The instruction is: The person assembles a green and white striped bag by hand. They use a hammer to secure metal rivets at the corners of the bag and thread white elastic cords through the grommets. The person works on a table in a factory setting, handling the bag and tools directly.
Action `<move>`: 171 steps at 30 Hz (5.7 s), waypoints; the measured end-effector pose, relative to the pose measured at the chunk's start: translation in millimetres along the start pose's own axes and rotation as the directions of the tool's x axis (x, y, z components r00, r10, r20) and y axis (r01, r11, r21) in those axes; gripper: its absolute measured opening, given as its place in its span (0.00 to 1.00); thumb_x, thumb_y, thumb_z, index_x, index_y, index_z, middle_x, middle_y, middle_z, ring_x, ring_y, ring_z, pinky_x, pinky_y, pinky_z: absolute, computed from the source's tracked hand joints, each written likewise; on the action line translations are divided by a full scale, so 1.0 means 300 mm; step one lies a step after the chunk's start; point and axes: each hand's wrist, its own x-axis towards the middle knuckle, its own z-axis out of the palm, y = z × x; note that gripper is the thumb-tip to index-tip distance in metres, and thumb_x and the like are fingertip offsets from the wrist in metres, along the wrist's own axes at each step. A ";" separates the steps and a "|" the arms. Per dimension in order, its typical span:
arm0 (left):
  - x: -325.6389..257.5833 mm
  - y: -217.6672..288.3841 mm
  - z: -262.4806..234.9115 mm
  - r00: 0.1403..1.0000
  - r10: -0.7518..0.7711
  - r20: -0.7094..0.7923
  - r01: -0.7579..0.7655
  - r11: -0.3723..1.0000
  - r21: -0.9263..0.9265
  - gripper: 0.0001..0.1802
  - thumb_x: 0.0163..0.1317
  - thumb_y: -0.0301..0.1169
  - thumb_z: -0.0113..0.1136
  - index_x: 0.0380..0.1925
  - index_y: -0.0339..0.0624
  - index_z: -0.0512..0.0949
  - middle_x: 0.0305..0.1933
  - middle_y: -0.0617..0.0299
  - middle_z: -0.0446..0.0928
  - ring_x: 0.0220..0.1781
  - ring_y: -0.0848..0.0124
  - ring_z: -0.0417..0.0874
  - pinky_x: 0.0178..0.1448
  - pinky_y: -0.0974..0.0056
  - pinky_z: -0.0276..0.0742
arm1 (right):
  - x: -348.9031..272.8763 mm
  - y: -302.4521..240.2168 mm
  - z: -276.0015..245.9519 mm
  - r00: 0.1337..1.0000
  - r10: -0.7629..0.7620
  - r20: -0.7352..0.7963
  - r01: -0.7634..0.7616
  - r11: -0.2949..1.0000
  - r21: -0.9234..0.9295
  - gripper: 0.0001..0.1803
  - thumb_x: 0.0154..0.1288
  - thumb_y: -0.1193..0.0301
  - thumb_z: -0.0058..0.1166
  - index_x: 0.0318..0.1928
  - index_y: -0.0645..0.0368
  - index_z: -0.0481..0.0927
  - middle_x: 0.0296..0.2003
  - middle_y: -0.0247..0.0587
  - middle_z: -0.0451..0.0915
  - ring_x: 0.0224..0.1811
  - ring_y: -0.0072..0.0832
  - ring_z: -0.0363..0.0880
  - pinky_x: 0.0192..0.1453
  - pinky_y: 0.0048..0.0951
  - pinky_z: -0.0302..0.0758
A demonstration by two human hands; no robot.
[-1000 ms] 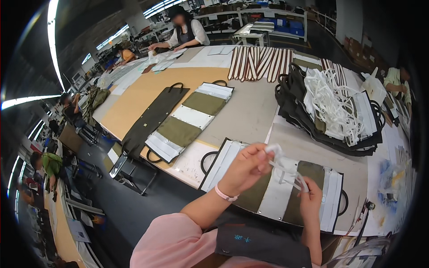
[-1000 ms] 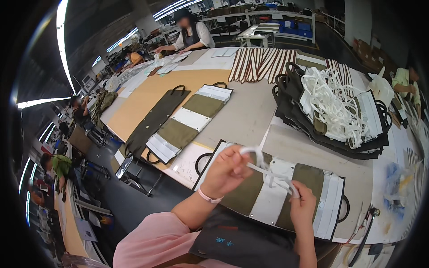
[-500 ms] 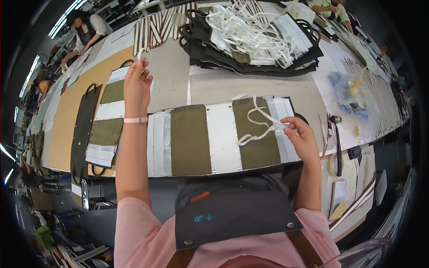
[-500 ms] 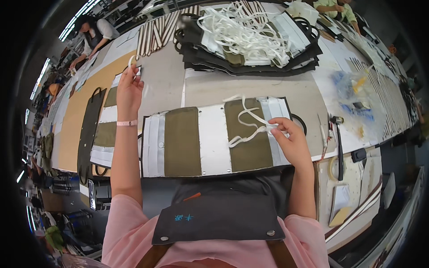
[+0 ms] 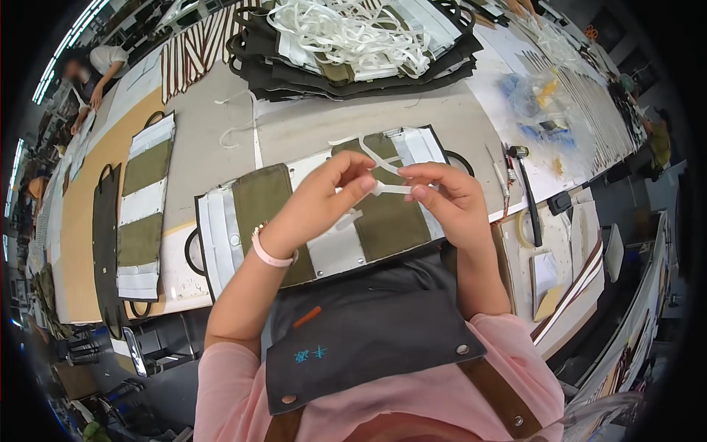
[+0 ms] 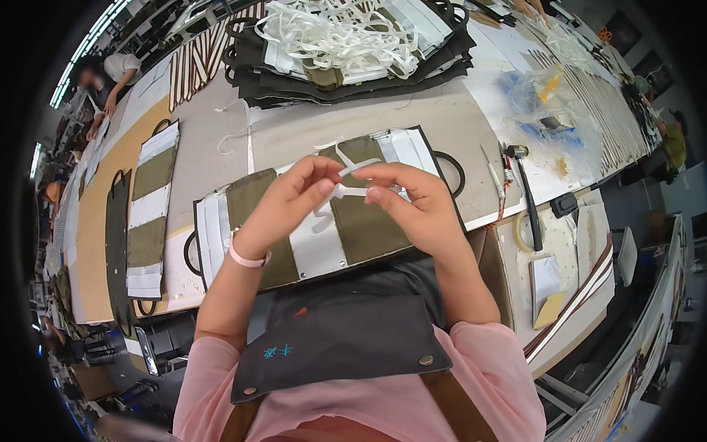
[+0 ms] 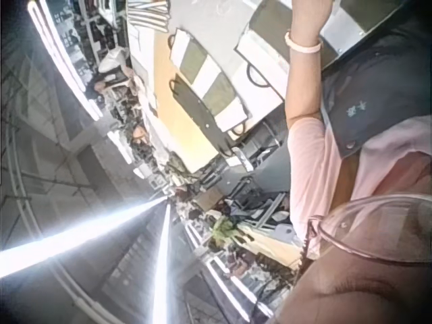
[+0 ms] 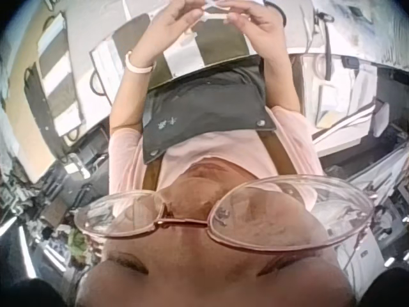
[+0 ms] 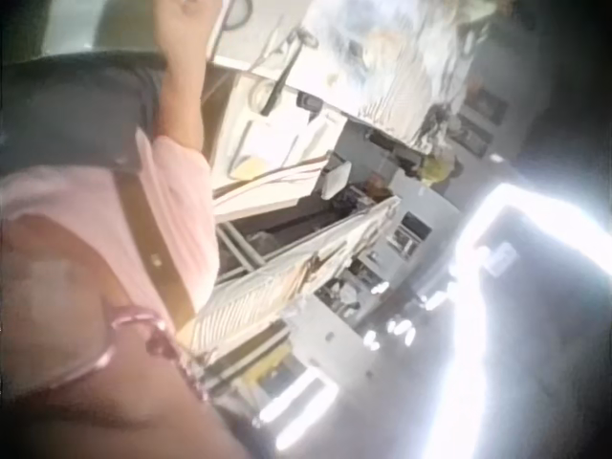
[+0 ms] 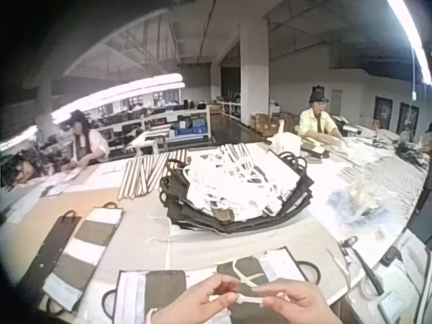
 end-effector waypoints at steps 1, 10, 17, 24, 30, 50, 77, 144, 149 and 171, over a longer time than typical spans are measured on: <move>-0.023 0.001 0.035 0.998 0.045 -0.031 -0.046 0.999 -0.023 0.18 0.70 0.33 0.60 0.57 0.38 0.76 0.51 0.58 0.81 0.51 0.69 0.80 0.57 0.64 0.75 | 0.003 -0.002 0.009 1.000 -0.006 -0.001 0.006 1.000 0.017 0.14 0.66 0.76 0.59 0.52 0.59 0.85 0.34 0.30 0.81 0.36 0.16 0.74 0.42 0.21 0.71; -0.107 -0.011 -0.101 0.988 0.091 -0.124 -0.029 0.901 0.434 0.10 0.70 0.28 0.56 0.42 0.35 0.83 0.37 0.60 0.80 0.39 0.71 0.77 0.46 0.67 0.72 | -0.003 0.013 -0.082 0.966 -0.096 -0.238 -0.048 0.843 -0.536 0.09 0.66 0.77 0.60 0.46 0.59 0.84 0.28 0.30 0.78 0.28 0.15 0.70 0.34 0.18 0.66; -0.069 -0.090 -0.346 0.813 0.211 -0.543 0.196 0.779 0.596 0.18 0.69 0.33 0.59 0.56 0.37 0.79 0.43 0.50 0.78 0.44 0.58 0.77 0.51 0.59 0.72 | -0.099 -0.062 -0.219 0.979 -0.081 -0.189 0.060 0.992 -0.112 0.20 0.62 0.81 0.60 0.55 0.65 0.76 0.33 0.33 0.80 0.30 0.16 0.71 0.35 0.18 0.68; 0.046 -0.127 -0.277 0.935 0.274 -0.225 0.120 0.351 0.929 0.38 0.64 0.37 0.65 0.73 0.43 0.62 0.72 0.43 0.65 0.76 0.43 0.59 0.76 0.51 0.60 | -0.181 -0.238 -0.153 0.919 -0.223 -0.324 0.153 0.962 -0.226 0.24 0.63 0.79 0.55 0.60 0.70 0.70 0.37 0.46 0.85 0.39 0.22 0.78 0.50 0.25 0.71; -0.056 0.127 -0.031 0.972 0.043 0.231 -0.102 0.963 0.248 0.30 0.63 0.34 0.68 0.65 0.41 0.73 0.57 0.52 0.79 0.58 0.62 0.79 0.61 0.59 0.75 | -0.095 -0.098 -0.015 0.984 -0.037 0.174 0.118 0.870 -0.479 0.12 0.65 0.79 0.60 0.49 0.62 0.77 0.43 0.42 0.81 0.48 0.35 0.80 0.53 0.32 0.74; -0.450 -0.078 -0.352 0.932 -0.307 -0.192 0.296 0.952 -0.083 0.10 0.69 0.33 0.60 0.30 0.40 0.78 0.30 0.70 0.76 0.31 0.81 0.72 0.38 0.73 0.69 | 0.038 0.053 -0.216 0.805 0.484 0.343 -0.352 0.855 -0.381 0.07 0.70 0.73 0.57 0.37 0.64 0.82 0.27 0.25 0.77 0.30 0.13 0.67 0.34 0.20 0.66; -0.381 -0.469 -0.484 0.792 -0.442 -0.421 0.368 0.896 -0.249 0.12 0.68 0.27 0.60 0.49 0.37 0.84 0.45 0.68 0.83 0.45 0.81 0.77 0.55 0.73 0.73 | 0.174 0.430 -0.275 0.940 0.076 -0.332 -0.295 0.670 -0.681 0.08 0.64 0.71 0.60 0.41 0.60 0.87 0.34 0.41 0.85 0.37 0.27 0.81 0.46 0.29 0.75; -0.439 -0.382 -0.455 0.966 0.008 -0.257 0.238 0.347 0.907 0.30 0.61 0.36 0.62 0.61 0.30 0.73 0.62 0.51 0.72 0.61 0.59 0.73 0.63 0.53 0.69 | 0.541 0.439 0.763 0.749 0.388 0.537 0.073 0.758 -0.648 0.09 0.63 0.72 0.52 0.29 0.65 0.75 0.29 0.53 0.79 0.34 0.51 0.80 0.41 0.49 0.77; -0.433 -0.384 -0.454 0.961 -0.013 -0.275 0.261 0.361 0.895 0.32 0.60 0.37 0.63 0.62 0.31 0.72 0.60 0.50 0.73 0.59 0.59 0.73 0.63 0.53 0.69 | 0.538 0.452 0.758 0.770 0.352 0.532 0.070 0.782 -0.619 0.09 0.64 0.72 0.54 0.28 0.64 0.74 0.27 0.50 0.77 0.31 0.49 0.78 0.38 0.47 0.73; -0.417 -0.382 -0.454 0.973 -0.037 -0.230 0.230 0.305 0.924 0.31 0.61 0.37 0.63 0.65 0.45 0.73 0.55 0.52 0.74 0.57 0.60 0.75 0.61 0.54 0.70 | 0.460 0.485 0.606 0.786 -0.137 0.603 0.487 0.738 -0.468 0.20 0.51 0.79 0.60 0.48 0.62 0.83 0.28 0.36 0.71 0.26 0.31 0.74 0.29 0.32 0.75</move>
